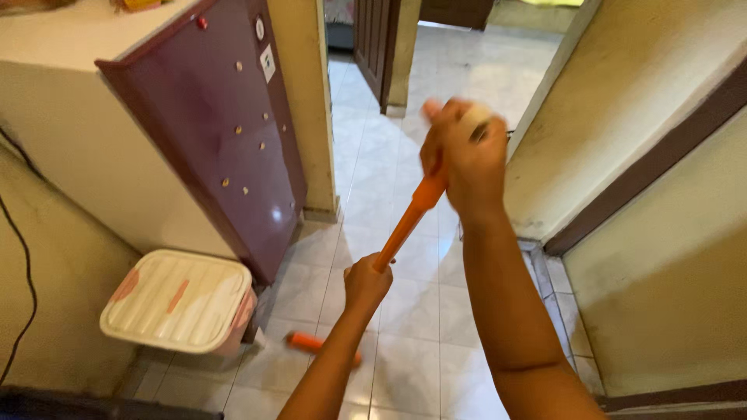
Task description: The person sweeps the tiled floor using a broom, moving debris through hallways and into different rooms.
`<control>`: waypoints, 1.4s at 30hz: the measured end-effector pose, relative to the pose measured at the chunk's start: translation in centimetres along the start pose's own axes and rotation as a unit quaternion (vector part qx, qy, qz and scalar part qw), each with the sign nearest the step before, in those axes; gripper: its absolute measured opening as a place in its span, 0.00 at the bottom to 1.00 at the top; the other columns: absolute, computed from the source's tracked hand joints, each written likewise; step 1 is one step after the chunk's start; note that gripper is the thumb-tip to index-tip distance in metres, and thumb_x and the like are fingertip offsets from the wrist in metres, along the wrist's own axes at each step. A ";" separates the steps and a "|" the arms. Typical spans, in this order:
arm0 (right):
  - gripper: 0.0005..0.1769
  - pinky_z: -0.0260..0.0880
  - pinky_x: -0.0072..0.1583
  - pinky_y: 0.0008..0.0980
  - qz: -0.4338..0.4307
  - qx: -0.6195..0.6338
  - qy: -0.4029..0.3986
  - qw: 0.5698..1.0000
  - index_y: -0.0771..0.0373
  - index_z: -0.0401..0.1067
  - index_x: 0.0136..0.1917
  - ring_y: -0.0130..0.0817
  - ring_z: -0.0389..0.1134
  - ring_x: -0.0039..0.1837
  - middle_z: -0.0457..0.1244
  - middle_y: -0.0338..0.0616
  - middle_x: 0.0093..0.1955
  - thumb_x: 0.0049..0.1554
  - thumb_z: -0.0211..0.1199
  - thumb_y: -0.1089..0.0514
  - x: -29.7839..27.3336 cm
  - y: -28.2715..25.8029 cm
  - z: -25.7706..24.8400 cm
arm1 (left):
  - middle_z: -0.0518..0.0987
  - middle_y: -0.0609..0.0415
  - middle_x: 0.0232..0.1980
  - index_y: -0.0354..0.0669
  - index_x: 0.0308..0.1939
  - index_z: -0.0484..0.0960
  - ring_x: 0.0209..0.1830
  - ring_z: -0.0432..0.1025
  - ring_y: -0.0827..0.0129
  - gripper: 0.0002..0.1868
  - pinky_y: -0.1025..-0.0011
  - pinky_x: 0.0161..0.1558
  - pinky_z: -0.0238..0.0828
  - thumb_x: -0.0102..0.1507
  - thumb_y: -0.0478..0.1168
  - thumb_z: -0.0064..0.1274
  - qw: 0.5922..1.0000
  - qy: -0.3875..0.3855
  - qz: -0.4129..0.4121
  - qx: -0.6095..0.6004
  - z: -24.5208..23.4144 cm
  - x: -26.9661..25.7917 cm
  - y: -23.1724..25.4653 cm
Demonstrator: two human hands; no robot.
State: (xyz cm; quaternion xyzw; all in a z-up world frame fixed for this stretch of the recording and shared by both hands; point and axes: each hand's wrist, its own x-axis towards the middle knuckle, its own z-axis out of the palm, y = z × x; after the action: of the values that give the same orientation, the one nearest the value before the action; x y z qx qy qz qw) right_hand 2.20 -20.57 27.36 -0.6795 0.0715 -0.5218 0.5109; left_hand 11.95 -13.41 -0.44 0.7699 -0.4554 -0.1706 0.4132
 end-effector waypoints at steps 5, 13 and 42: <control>0.23 0.55 0.29 0.30 0.142 -0.006 0.125 0.982 0.59 0.62 0.28 0.28 0.56 0.24 0.56 0.39 0.21 0.62 0.62 0.55 0.0 3.1 1.3 | 0.84 0.53 0.42 0.60 0.41 0.91 0.45 0.77 0.56 0.19 0.49 0.52 0.63 0.55 0.38 0.46 0.977 -0.136 -0.105 0.124 -1.6 -2.7 -3.6; 0.28 0.51 0.29 0.27 0.166 -0.068 0.035 0.983 0.59 0.59 0.23 0.22 0.52 0.24 0.55 0.37 0.20 0.63 0.62 0.55 -2.2 5.7 2.0 | 0.85 0.55 0.40 0.69 0.43 0.89 0.46 0.79 0.54 0.20 0.48 0.55 0.68 0.60 0.41 0.42 0.994 -0.085 -0.064 0.019 7.4 2.7 -8.9; 0.28 0.53 0.30 0.28 0.151 -0.084 0.151 0.973 0.58 0.55 0.25 0.22 0.52 0.25 0.53 0.34 0.22 0.62 0.63 0.57 8.2 15.9 3.8 | 0.86 0.54 0.39 0.67 0.44 0.88 0.40 0.80 0.57 0.17 0.53 0.46 0.69 0.59 0.40 0.46 0.982 -0.142 0.072 0.103 3.4 18.4 -13.1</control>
State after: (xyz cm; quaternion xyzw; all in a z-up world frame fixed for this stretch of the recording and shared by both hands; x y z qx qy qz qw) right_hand 15.73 -30.83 20.63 -0.6143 0.2934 -0.5272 0.5086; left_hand 26.83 -27.38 -10.76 0.7414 -0.5787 -0.2001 0.2745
